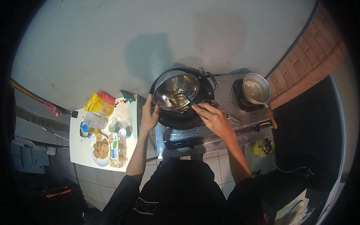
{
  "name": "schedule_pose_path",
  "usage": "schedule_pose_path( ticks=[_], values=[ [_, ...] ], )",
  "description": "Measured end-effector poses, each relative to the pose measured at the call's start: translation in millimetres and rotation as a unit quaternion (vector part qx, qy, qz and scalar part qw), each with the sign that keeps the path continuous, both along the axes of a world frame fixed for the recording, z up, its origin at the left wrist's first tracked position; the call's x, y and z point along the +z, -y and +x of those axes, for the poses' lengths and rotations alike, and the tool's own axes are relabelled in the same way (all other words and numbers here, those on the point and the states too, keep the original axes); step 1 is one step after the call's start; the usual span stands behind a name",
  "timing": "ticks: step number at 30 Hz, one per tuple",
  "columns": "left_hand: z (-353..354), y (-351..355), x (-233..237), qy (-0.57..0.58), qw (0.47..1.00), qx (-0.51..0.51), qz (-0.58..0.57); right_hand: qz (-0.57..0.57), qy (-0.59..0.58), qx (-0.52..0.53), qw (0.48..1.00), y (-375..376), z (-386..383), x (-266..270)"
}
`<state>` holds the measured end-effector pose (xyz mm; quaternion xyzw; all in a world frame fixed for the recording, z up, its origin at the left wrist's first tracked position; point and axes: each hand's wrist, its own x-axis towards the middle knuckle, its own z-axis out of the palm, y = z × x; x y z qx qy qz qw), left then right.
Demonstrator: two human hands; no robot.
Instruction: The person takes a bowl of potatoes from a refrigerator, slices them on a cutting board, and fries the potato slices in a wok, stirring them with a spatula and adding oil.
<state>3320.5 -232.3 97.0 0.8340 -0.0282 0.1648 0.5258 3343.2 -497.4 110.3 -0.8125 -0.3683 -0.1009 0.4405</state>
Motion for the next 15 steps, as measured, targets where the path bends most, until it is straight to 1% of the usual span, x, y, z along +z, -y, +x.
schedule_pose_path(
  ticks=[3,8,10,13,15],
  values=[
    [-0.6,-2.8,-1.9,-0.005,1.0,0.009,-0.001,0.01,0.032,-0.011,0.999,-1.3,1.0,3.2],
    [-1.6,-5.1,0.4,-0.016,1.0,0.014,0.003,0.023,0.029,-0.038,0.999,1.3,0.8,9.5],
    [0.4,-6.0,-1.6,0.03,0.999,0.014,0.025,0.032,0.033,-0.043,0.998,1.9,0.9,9.4],
    [-0.5,-4.2,3.0,0.002,1.0,0.01,-0.004,0.028,0.034,-0.045,0.998,2.7,-0.6,9.8],
    [-0.4,-4.7,1.7,0.005,1.0,0.012,0.005,0.011,0.035,-0.042,0.998,3.2,-1.5,9.2]
  ],
)
